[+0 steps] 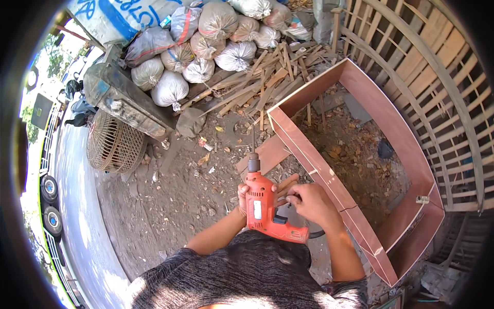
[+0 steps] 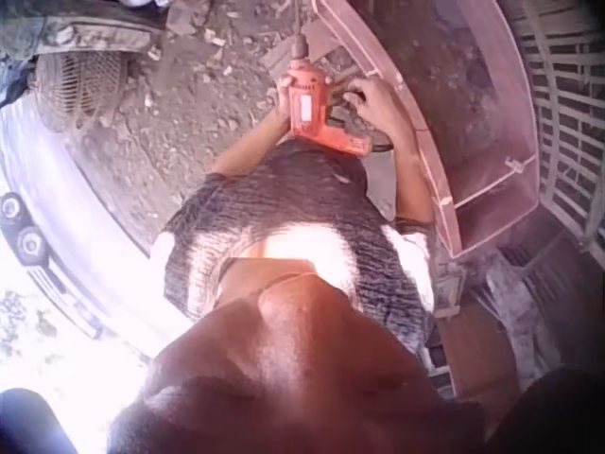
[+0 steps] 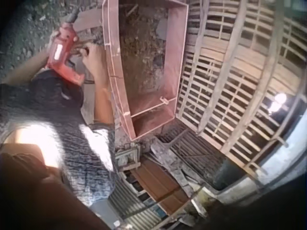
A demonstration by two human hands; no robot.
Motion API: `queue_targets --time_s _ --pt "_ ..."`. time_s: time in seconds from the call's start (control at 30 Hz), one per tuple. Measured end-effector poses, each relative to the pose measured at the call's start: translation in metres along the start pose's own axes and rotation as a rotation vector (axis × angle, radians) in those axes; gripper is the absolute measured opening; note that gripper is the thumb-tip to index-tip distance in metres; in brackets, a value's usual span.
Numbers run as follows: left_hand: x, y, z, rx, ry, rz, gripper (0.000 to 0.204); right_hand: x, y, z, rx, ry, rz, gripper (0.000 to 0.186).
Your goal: The person drills holes into a wooden shelf unit using a power drill.
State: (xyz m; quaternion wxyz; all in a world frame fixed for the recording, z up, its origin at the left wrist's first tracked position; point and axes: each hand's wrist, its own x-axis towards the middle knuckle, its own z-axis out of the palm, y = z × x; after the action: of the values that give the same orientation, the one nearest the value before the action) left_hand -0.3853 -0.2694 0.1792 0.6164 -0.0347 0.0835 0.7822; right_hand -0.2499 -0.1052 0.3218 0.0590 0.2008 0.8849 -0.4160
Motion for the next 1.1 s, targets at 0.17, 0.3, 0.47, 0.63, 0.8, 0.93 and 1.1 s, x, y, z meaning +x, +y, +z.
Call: queue_targets --time_s 0.17,0.3,0.47,0.63,0.8,0.93,1.1 --pt "0.054 0.071 -0.014 -0.014 -0.028 -0.011 0.08 0.119 -0.008 -0.009 -0.086 -0.066 -0.107 0.016" --pt "0.099 0.135 -0.035 0.078 0.043 0.077 0.088 0.22 -0.004 -0.02 -0.134 -0.182 -0.224 0.011" --pt "0.167 0.221 -0.018 -0.003 0.021 0.082 0.08 0.339 -0.015 -0.037 -0.179 -0.256 -0.309 0.01" --pt "0.233 0.3 -0.008 -0.037 0.044 0.067 0.083 0.429 -0.032 -0.065 -0.183 -0.196 -0.274 0.011" --pt "0.31 0.399 -0.015 -0.001 -0.043 -0.097 0.084 0.52 -0.042 -0.075 -0.097 -0.08 -0.037 0.012" --pt "0.368 0.477 -0.017 -0.148 -0.011 -0.244 0.085 0.589 -0.043 -0.073 -0.115 -0.022 -0.051 0.013" --pt "0.415 0.537 -0.019 -0.244 -0.054 -0.421 0.087 0.636 -0.081 -0.091 -0.044 0.041 0.091 0.014"
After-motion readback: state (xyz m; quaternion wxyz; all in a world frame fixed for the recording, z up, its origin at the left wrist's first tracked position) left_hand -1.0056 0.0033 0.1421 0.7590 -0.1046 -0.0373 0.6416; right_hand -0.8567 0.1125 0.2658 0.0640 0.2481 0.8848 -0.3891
